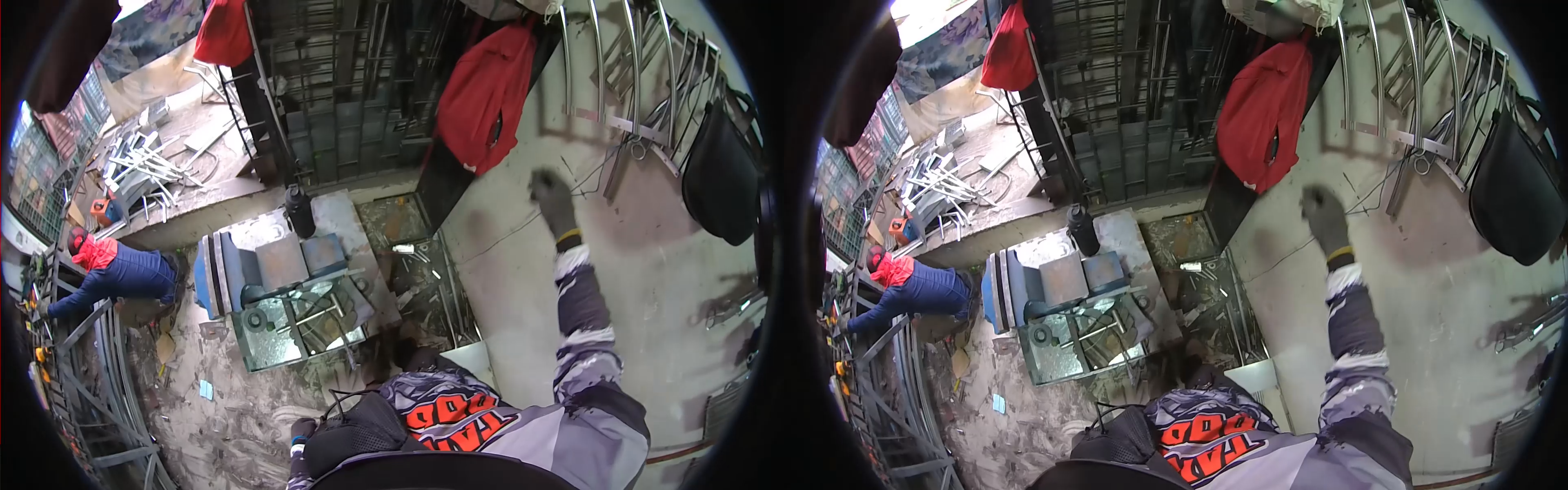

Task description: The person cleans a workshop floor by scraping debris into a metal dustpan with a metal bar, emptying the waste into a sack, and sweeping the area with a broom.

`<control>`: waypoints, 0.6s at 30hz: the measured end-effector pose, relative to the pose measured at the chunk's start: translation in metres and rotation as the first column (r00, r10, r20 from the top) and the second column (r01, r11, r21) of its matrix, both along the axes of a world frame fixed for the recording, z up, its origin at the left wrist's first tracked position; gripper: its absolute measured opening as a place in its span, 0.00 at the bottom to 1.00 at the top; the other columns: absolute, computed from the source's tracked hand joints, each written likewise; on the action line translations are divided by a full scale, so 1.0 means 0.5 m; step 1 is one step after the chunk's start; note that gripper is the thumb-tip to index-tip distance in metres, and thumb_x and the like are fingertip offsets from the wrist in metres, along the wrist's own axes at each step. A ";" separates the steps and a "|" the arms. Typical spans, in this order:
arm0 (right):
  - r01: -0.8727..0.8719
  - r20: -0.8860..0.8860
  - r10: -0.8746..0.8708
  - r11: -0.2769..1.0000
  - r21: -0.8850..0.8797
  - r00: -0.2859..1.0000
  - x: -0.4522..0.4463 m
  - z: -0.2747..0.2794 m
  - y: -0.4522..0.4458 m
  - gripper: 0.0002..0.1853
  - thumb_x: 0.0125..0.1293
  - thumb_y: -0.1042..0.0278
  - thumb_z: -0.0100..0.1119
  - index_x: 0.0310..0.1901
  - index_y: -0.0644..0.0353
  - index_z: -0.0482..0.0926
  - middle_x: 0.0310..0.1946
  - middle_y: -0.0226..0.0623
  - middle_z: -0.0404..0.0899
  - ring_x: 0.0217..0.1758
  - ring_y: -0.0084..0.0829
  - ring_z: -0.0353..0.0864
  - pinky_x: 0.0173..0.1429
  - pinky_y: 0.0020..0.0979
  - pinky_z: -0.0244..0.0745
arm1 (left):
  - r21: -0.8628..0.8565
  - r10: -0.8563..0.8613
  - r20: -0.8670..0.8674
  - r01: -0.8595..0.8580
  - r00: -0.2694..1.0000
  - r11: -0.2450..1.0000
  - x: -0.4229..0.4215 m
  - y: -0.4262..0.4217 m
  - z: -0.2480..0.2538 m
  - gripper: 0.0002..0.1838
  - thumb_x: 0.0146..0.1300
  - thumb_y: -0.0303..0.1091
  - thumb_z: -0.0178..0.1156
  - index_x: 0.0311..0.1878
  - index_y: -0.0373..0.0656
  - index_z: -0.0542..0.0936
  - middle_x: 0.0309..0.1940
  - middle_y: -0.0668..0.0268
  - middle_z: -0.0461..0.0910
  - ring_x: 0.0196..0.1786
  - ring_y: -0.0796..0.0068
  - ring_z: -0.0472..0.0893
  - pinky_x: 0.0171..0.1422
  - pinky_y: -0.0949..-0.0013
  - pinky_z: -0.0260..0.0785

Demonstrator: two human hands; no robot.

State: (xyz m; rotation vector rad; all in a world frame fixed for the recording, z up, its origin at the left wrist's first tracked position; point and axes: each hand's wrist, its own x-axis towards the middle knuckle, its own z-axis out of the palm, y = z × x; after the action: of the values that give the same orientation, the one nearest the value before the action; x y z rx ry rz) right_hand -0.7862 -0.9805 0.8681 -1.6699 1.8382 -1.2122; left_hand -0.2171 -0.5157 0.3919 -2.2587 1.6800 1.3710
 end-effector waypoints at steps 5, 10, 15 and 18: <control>-0.303 -0.505 -0.035 0.763 -0.570 0.862 0.090 0.372 -0.191 0.18 0.61 0.61 0.60 0.51 0.61 0.79 0.42 0.45 0.83 0.45 0.44 0.83 0.50 0.36 0.77 | -0.140 -0.223 0.015 0.223 0.975 0.965 -0.005 -0.067 0.068 0.14 0.64 0.38 0.51 0.47 0.50 0.84 0.46 0.60 0.84 0.50 0.58 0.82 0.55 0.60 0.74; -0.158 -0.515 -0.387 0.663 -0.732 0.765 0.112 0.599 -0.365 0.35 0.54 0.41 0.63 0.59 0.56 0.76 0.51 0.49 0.80 0.55 0.47 0.79 0.60 0.41 0.72 | 0.061 0.267 -0.268 -0.261 0.926 0.963 -0.088 -0.239 0.303 0.14 0.63 0.35 0.53 0.45 0.40 0.83 0.39 0.60 0.85 0.40 0.66 0.84 0.40 0.64 0.76; 0.292 -0.426 -0.580 0.768 -0.570 0.694 0.082 0.700 -0.551 0.51 0.47 0.32 0.66 0.67 0.60 0.65 0.66 0.58 0.66 0.69 0.54 0.65 0.70 0.42 0.65 | 0.125 0.756 -0.307 -0.762 0.579 0.635 -0.184 -0.293 0.344 0.17 0.61 0.36 0.55 0.44 0.32 0.81 0.33 0.57 0.84 0.35 0.67 0.83 0.37 0.68 0.75; 0.372 -0.322 -0.744 0.599 -0.709 0.586 0.089 0.644 -0.659 0.39 0.53 0.44 0.66 0.63 0.58 0.71 0.59 0.55 0.73 0.62 0.49 0.74 0.63 0.40 0.70 | -0.072 0.569 -0.127 -0.580 0.812 0.811 -0.211 -0.252 0.280 0.18 0.59 0.42 0.54 0.37 0.35 0.84 0.32 0.53 0.84 0.35 0.65 0.84 0.41 0.62 0.74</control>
State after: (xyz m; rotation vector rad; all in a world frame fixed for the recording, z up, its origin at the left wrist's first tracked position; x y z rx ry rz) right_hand -0.7416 -1.3099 1.1902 -1.9684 2.8218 -1.8199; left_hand -0.3227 -0.6417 0.5319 -2.9728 1.1357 1.5276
